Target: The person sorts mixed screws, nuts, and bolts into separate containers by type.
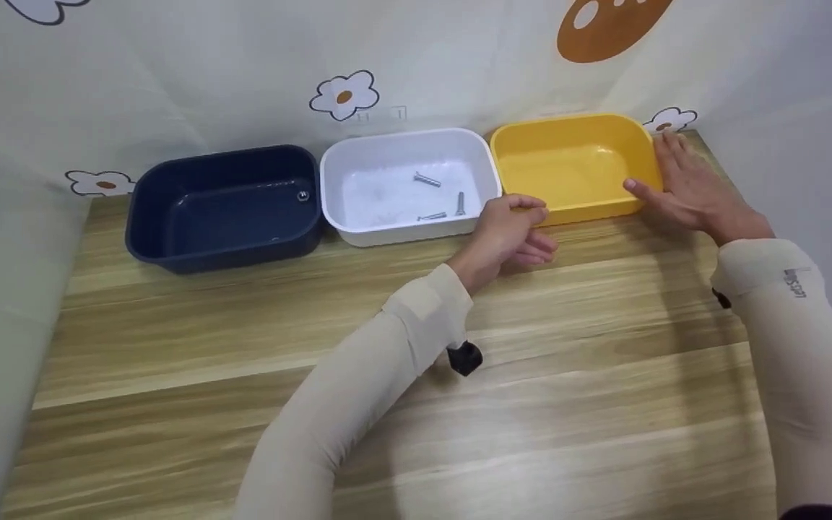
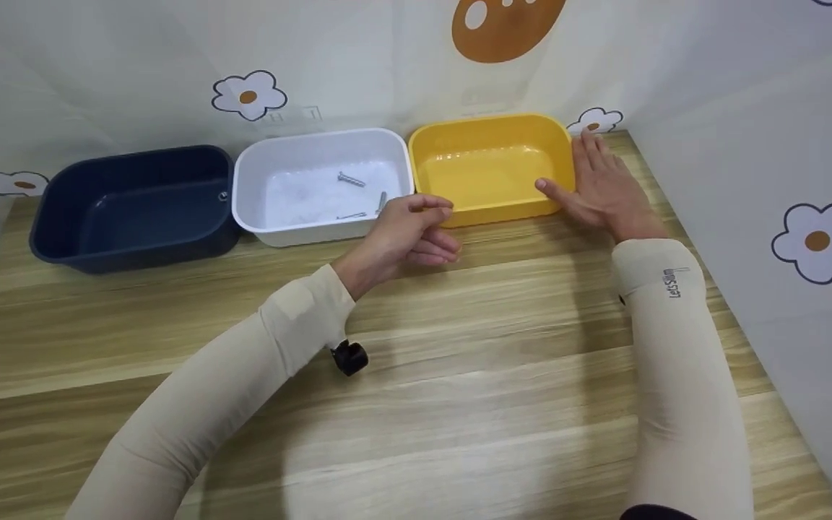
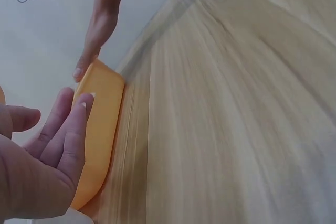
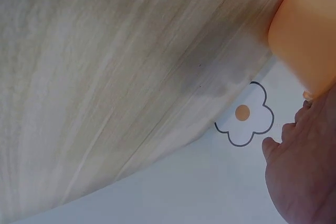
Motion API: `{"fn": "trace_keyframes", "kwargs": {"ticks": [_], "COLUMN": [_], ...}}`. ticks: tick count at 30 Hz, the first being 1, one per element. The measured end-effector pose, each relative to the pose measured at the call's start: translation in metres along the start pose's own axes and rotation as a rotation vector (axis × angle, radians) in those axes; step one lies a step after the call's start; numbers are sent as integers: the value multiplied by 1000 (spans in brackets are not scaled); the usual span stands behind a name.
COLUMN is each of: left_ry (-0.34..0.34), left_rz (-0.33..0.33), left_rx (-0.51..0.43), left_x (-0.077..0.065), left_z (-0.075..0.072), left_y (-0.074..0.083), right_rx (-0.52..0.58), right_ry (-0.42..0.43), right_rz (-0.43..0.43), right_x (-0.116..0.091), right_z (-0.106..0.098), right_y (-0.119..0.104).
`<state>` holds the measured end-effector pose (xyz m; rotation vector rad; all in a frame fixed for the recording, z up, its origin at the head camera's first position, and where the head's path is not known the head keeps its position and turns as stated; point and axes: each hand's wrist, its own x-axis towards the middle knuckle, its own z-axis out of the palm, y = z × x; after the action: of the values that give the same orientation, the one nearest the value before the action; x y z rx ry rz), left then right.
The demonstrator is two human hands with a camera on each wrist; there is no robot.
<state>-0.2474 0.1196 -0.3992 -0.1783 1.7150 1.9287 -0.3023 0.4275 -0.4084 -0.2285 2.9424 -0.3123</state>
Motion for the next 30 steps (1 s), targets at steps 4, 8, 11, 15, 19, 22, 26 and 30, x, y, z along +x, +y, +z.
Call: {"fn": "trace_keyframes", "kwargs": {"ticks": [4,8,11,15,19,22,26,30], "left_ry": [-69,-90,-94,-104,-124,-129,-95,-43], "left_rz": [-33,-23,-17,-21,-78,-120,-139,-128], "left_rx": [-56,-75,-82,-71,-36,-15,-4,-8], "left_x": [-12,-26,-35,-44,-48,-49,-52,-54], "left_z": [-8,-25,-34,-41,-52,-64,-82,-98], "left_y": [6,10,7,-7,-28,-41,-51,-54], "right_rx": [-12,-4,10,14,7,13,22,27], "right_ry": [13,11,13,14,7,-8,-26,-42], "right_rz": [-4,-22,-35,-29,-12,3,15,23], "right_x": [-1,2,3,2,1,1,1,0], "right_z": [2,6,7,4,1,-1,-3,-2], "right_y": [2,-1,-2,-1,0,-1,-1,0]}}
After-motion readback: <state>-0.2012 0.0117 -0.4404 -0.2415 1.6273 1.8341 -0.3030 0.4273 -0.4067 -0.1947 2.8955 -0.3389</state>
